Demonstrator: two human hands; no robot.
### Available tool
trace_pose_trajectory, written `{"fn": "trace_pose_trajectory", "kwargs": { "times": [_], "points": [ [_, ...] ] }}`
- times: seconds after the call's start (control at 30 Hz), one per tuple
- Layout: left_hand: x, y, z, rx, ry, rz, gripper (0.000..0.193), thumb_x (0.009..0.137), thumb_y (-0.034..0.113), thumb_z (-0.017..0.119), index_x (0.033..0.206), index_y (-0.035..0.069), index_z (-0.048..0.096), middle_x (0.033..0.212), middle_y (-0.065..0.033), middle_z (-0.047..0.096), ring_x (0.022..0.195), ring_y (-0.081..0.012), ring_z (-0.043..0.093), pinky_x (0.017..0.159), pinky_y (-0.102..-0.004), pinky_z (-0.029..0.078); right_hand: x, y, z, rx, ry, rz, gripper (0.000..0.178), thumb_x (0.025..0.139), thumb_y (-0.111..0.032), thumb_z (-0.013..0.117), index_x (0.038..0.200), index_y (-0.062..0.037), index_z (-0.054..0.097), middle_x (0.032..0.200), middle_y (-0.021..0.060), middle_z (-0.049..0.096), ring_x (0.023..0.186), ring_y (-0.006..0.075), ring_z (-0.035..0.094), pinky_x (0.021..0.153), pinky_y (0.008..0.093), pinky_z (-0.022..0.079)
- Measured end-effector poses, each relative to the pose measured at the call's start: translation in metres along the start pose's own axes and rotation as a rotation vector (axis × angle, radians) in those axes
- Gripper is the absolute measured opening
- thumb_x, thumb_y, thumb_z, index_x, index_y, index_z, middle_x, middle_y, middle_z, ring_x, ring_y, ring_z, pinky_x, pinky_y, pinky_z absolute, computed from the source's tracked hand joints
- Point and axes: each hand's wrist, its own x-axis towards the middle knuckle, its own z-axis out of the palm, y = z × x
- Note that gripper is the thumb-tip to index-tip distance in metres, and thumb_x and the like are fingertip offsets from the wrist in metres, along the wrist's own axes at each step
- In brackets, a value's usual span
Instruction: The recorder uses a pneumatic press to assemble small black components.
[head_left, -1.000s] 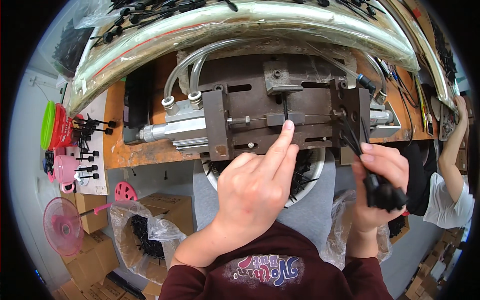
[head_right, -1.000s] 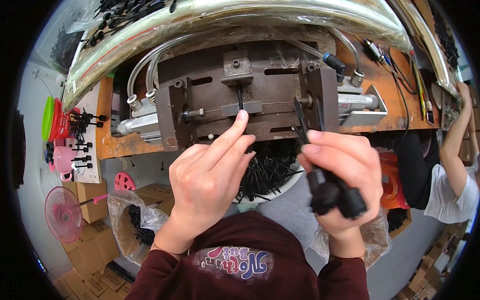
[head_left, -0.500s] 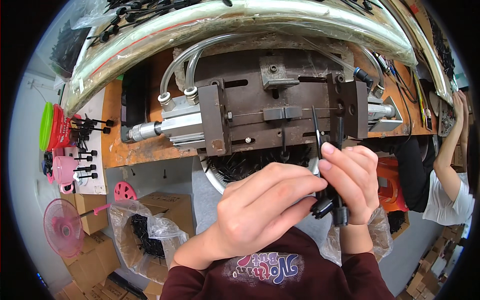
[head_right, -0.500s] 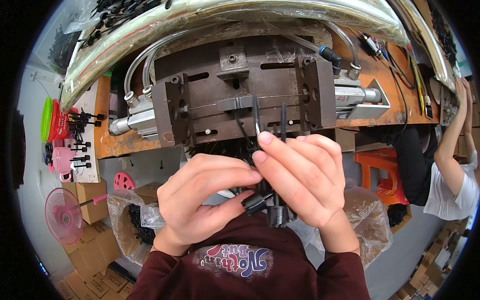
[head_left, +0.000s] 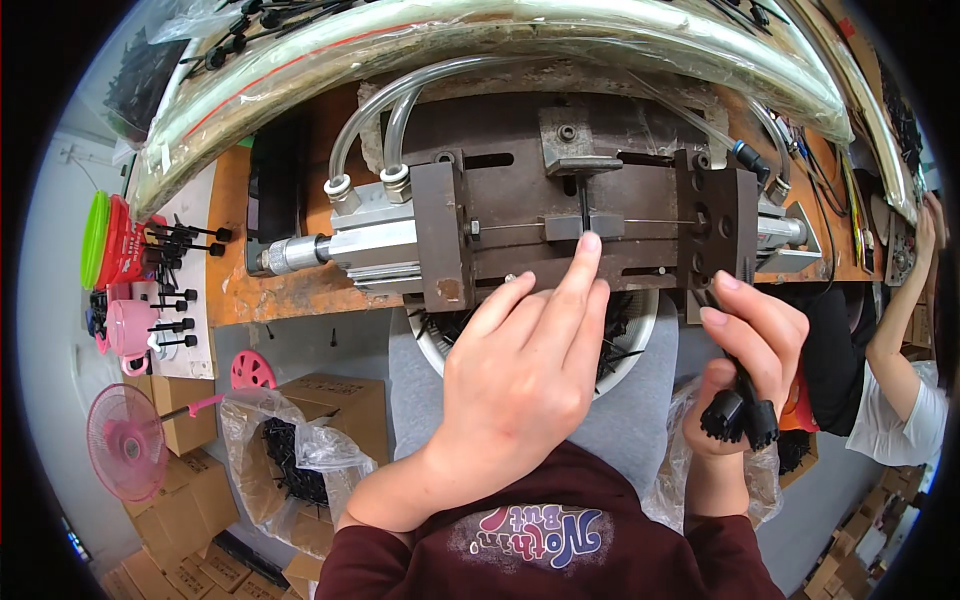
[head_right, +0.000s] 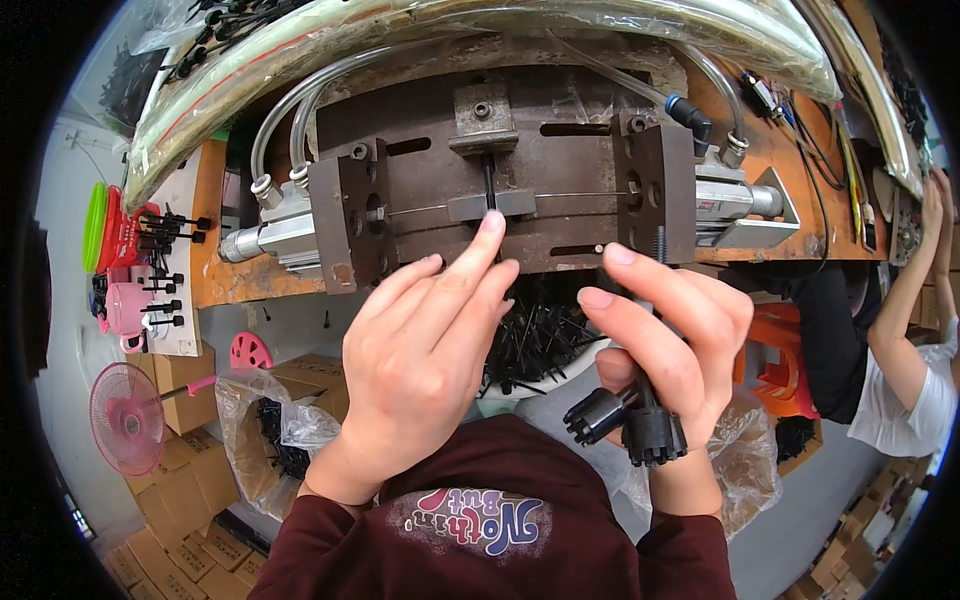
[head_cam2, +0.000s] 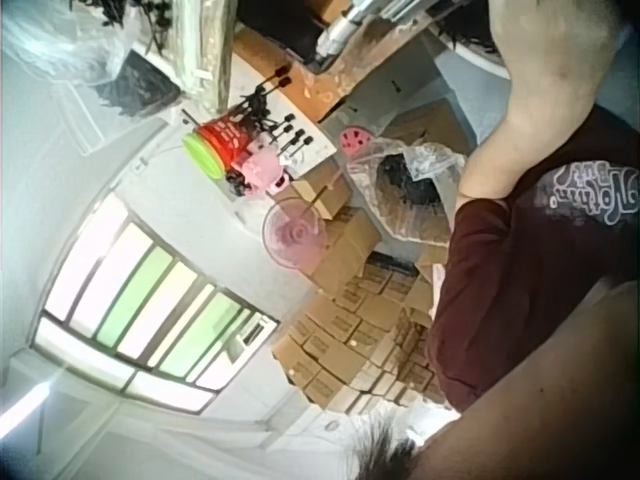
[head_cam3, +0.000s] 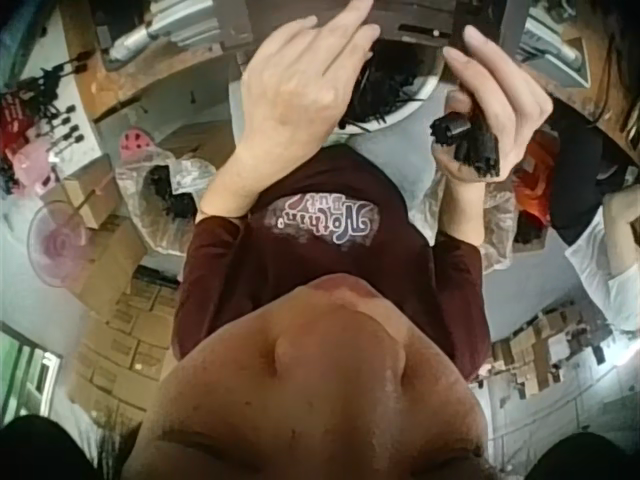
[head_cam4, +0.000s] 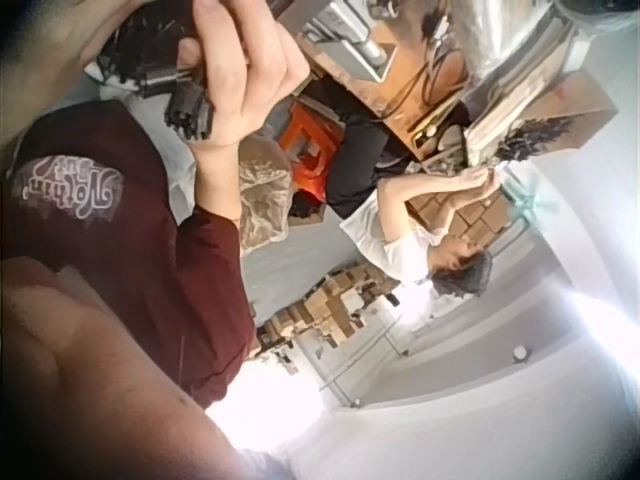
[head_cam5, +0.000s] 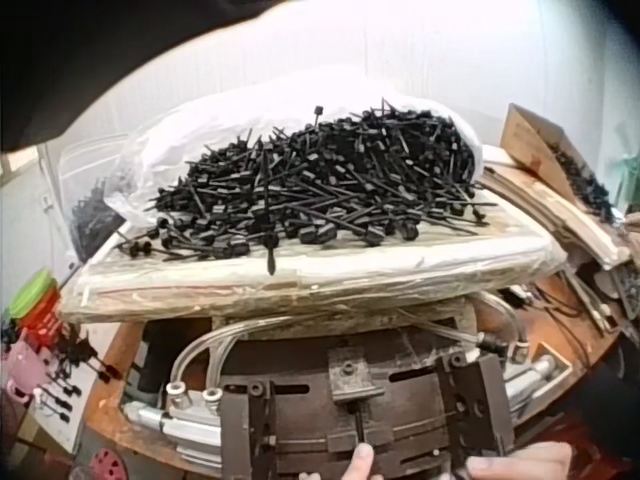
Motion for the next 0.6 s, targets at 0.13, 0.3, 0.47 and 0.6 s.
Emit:
{"fn": "trace_pose_trajectory", "kwargs": {
  "times": [0.13,0.3,0.47,0.6],
  "points": [
    [0.003,-0.001,-0.002,0.021,-0.013,-0.003,0.026,0.075,0.006,0.073,0.100,0.000,0.069,0.121,-0.0124,0.065,0.079,-0.0202,0.067,0.079,-0.0325,0.054,-0.007,0.001,-0.004,-0.059,-0.024,0.048,0.029,0.099,-0.037,0.050,0.107,-0.0134,0.066,0.118,0.0097,0.061,0.102,0.0259,0.057,0.089,0.0372,0.047],
    [0.002,0.000,-0.004,-0.001,-0.047,-0.043,0.026,0.074,0.006,0.074,0.099,0.000,0.069,0.119,-0.0121,0.066,0.077,-0.0198,0.067,0.075,-0.0293,0.053,-0.002,0.003,-0.004,0.007,-0.058,0.024,0.027,0.098,-0.035,0.052,0.103,-0.0119,0.065,0.114,0.0082,0.065,0.098,0.0251,0.058,0.086,0.0376,0.047],
    [0.000,-0.002,-0.014,-0.508,-0.062,-0.142,0.040,0.068,0.008,0.082,0.105,-0.001,0.070,0.116,-0.0115,0.068,0.075,-0.0163,0.068,0.067,-0.0260,0.054,0.002,0.005,-0.002,-0.019,-0.077,-0.058,0.020,0.091,-0.026,0.063,0.100,-0.0093,0.067,0.108,0.0065,0.068,0.089,0.0233,0.059,0.078,0.0363,0.046],
    [0.001,0.005,-0.032,-0.984,-0.106,-0.182,0.051,0.059,0.014,0.089,0.106,0.002,0.073,0.097,-0.0131,0.070,0.076,-0.0174,0.067,0.066,-0.0268,0.054,0.008,0.002,0.000,-0.094,-0.171,-0.161,0.027,0.077,-0.019,0.066,0.102,-0.0079,0.070,0.109,0.0053,0.069,0.086,0.0210,0.060,0.076,0.0349,0.042]
  ]
}}
